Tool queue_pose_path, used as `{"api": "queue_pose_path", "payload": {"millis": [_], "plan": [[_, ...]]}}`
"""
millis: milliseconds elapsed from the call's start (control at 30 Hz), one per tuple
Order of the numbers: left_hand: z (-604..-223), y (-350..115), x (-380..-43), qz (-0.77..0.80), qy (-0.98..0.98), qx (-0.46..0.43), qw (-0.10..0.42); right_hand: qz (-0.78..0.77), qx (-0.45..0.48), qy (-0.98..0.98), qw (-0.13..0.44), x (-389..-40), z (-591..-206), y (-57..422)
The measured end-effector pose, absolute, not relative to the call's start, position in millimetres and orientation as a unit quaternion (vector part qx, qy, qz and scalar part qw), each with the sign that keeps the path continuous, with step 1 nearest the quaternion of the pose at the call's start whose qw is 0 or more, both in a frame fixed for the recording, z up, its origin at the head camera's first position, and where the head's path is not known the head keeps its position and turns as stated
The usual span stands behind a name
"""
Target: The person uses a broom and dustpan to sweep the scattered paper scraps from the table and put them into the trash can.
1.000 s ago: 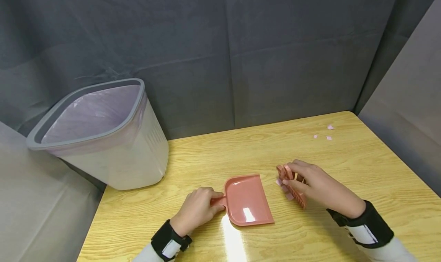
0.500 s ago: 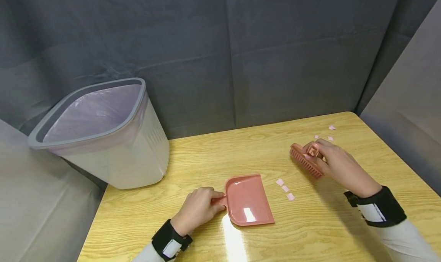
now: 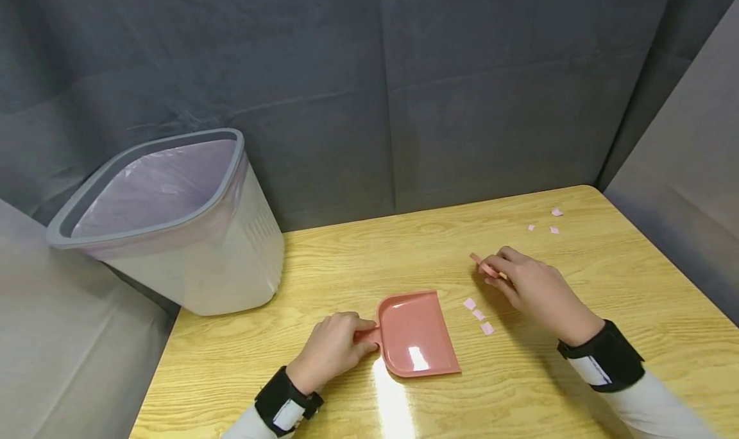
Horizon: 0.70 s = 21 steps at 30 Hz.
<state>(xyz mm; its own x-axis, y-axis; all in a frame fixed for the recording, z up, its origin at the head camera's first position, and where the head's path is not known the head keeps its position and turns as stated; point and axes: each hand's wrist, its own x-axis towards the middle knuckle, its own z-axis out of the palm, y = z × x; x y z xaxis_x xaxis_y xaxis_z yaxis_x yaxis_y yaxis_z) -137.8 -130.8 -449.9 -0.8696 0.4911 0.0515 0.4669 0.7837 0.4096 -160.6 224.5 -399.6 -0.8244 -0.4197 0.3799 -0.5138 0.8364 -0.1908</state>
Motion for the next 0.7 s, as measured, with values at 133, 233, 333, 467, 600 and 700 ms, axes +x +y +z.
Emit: {"api": "queue_pose_path", "payload": {"millis": [133, 233, 333, 467, 600, 700], "plan": [[-450.5, -130.8, -138.7, 0.212, 0.943, 0.254, 0.029, 0.164, 0.262, -0.941, 0.135, -151.5, -399.9, 206.5], [-450.7, -130.9, -139.4, 0.214, 0.943, 0.253, 0.028, 0.194, 0.269, -0.939, 0.091, -144.2, -394.9, 195.1], [-450.5, -130.9, -139.7, 0.214, 0.943, 0.254, 0.025, 0.241, 0.275, -0.929, 0.049, -138.9, -390.1, 188.1], [-450.4, -131.0, -139.2, 0.213, 0.943, 0.256, 0.025, 0.281, 0.275, -0.919, 0.027, -135.2, -387.3, 183.6], [-450.2, -130.8, -138.6, 0.213, 0.943, 0.256, 0.026, 0.28, 0.267, -0.922, 0.031, -133.6, -385.9, 183.3], [-450.0, -130.5, -138.3, 0.213, 0.943, 0.255, 0.028, 0.265, 0.262, -0.927, 0.052, -132.6, -384.0, 185.2]]}}
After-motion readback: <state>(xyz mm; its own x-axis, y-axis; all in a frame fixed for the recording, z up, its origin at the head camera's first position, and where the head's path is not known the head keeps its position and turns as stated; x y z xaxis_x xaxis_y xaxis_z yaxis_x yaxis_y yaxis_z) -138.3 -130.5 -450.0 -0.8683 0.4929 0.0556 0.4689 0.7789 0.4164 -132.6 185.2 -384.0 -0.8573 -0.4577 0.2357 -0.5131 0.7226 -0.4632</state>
